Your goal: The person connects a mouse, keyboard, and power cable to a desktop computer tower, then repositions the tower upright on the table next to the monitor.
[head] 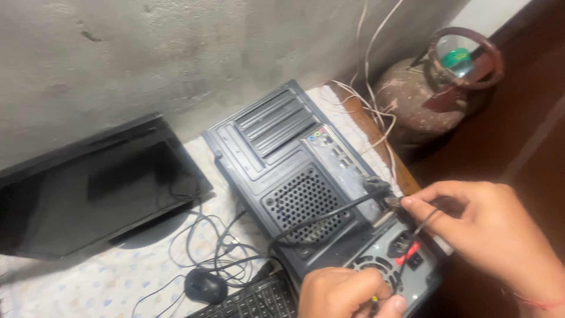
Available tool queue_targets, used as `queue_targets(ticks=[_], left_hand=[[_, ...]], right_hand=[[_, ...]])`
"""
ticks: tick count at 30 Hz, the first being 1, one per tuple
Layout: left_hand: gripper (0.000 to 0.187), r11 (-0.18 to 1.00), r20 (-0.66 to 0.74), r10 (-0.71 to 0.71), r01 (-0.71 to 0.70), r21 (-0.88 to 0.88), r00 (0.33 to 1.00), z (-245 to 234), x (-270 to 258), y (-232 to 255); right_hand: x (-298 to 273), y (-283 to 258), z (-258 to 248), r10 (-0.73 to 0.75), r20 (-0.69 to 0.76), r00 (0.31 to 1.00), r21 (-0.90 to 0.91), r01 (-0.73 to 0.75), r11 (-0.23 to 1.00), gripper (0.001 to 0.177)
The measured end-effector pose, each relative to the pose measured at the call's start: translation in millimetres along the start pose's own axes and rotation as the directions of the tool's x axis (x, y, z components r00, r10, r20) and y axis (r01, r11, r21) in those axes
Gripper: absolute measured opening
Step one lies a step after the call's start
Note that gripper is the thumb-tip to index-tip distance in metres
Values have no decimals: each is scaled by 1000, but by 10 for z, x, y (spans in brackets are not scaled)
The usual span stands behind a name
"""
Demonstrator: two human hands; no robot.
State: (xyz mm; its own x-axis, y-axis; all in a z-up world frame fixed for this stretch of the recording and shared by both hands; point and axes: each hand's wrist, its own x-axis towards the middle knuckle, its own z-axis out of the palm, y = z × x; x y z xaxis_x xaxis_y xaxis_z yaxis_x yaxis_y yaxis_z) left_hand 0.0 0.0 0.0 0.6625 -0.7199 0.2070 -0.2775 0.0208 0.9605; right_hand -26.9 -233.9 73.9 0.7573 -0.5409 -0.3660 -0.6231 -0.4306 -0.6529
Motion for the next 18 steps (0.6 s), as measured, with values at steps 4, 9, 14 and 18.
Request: queue_targets(ticks=[4, 9, 14, 18], left_hand=[[29, 992, -55, 109, -105, 74, 993, 16, 9, 114], [24, 971, -63, 202, -191, 146, 977, 20, 15, 131], [24, 972, -77, 184, -169, 164, 980, 35, -11, 178], [25, 970, -70, 190, -176, 170, 979, 24, 2, 184]], right_hand=[[-70, -290, -25, 56, -5, 998, -241, -55, 969, 26], [-103, -514, 36, -22, -54, 998, -406, -2, 914, 30], [-104, -656, 80, -57, -26, 998, -521, 35, 853, 33], [-58, -740, 114, 12, -23, 1000, -615, -24, 788, 32]])
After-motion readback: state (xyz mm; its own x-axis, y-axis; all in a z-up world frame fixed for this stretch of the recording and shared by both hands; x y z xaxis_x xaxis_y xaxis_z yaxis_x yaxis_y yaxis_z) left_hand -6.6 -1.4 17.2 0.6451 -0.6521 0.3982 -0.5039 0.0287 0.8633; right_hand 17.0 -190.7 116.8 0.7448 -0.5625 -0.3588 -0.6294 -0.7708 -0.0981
